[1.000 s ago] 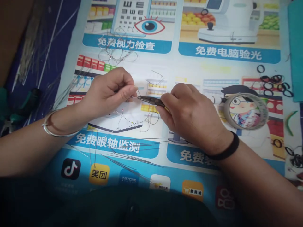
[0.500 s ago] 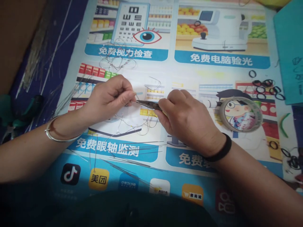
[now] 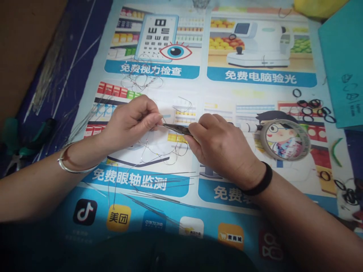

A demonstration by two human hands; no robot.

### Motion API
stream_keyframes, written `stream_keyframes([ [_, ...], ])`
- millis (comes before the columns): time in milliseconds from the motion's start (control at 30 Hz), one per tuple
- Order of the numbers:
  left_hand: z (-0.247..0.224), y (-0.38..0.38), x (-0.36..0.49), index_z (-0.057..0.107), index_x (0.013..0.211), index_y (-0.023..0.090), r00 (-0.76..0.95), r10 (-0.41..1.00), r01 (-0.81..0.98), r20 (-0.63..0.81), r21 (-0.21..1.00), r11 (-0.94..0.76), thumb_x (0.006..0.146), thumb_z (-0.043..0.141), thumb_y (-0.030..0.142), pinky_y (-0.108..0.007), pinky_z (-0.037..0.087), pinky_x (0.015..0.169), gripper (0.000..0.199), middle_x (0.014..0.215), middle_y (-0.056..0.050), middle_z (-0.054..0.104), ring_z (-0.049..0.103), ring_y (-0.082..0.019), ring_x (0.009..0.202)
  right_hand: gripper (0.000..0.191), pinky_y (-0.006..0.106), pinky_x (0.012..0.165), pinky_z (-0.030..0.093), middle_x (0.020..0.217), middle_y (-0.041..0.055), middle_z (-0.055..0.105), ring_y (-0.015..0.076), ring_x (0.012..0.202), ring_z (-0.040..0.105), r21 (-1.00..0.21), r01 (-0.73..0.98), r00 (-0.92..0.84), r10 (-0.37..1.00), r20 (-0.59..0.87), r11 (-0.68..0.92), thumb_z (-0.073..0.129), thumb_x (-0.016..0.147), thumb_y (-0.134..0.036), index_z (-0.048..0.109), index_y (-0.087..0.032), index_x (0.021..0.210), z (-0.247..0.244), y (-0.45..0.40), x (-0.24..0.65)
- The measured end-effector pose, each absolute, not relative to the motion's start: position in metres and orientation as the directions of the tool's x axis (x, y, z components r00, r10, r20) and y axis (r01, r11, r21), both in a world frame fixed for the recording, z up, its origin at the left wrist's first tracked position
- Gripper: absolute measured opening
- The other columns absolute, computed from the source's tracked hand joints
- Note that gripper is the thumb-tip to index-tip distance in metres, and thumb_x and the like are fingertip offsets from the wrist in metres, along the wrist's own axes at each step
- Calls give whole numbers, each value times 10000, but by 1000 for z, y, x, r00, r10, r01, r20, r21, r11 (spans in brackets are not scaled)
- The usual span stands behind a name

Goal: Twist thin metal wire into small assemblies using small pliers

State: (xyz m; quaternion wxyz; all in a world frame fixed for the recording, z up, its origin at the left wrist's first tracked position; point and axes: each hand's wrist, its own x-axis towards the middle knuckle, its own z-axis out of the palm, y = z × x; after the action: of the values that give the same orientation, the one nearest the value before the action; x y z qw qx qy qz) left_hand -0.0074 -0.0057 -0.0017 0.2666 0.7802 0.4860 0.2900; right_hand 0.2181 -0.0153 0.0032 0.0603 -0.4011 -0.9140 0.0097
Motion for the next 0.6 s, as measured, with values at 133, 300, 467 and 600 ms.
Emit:
stream_keyframes([
  [133,-3,-5,-8,506,791,186,353,919,582,176,728,-363,870,490,268,-219,402,532,114,652,29,564,542,-95,602,300,288,576,367,831,91,560,199,780,508,-68,733,-667,735,121,677,390,895,-361,592,-154,814,2,-16,218],
  [300,-7,-4,-8,490,835,195,356,923,550,146,766,-333,857,526,274,-212,423,538,90,670,36,549,558,-90,605,283,284,579,360,813,90,554,199,773,505,-42,758,-641,756,133,651,407,888,-348,594,-150,809,1,-16,217],
  [467,-3,-3,-12,488,930,218,282,894,549,349,705,-449,809,590,324,-266,498,643,190,914,-32,578,579,-145,818,275,288,597,365,795,88,555,197,761,501,-56,775,-618,773,144,630,407,893,-330,587,-148,795,2,-14,217],
  [600,23,-14,-15,538,904,244,413,637,356,651,529,-770,672,740,353,-339,529,742,327,841,-20,628,596,-174,829,255,292,599,375,801,94,562,199,769,510,-71,779,-609,779,153,623,417,890,-315,585,-149,794,2,-13,217],
])
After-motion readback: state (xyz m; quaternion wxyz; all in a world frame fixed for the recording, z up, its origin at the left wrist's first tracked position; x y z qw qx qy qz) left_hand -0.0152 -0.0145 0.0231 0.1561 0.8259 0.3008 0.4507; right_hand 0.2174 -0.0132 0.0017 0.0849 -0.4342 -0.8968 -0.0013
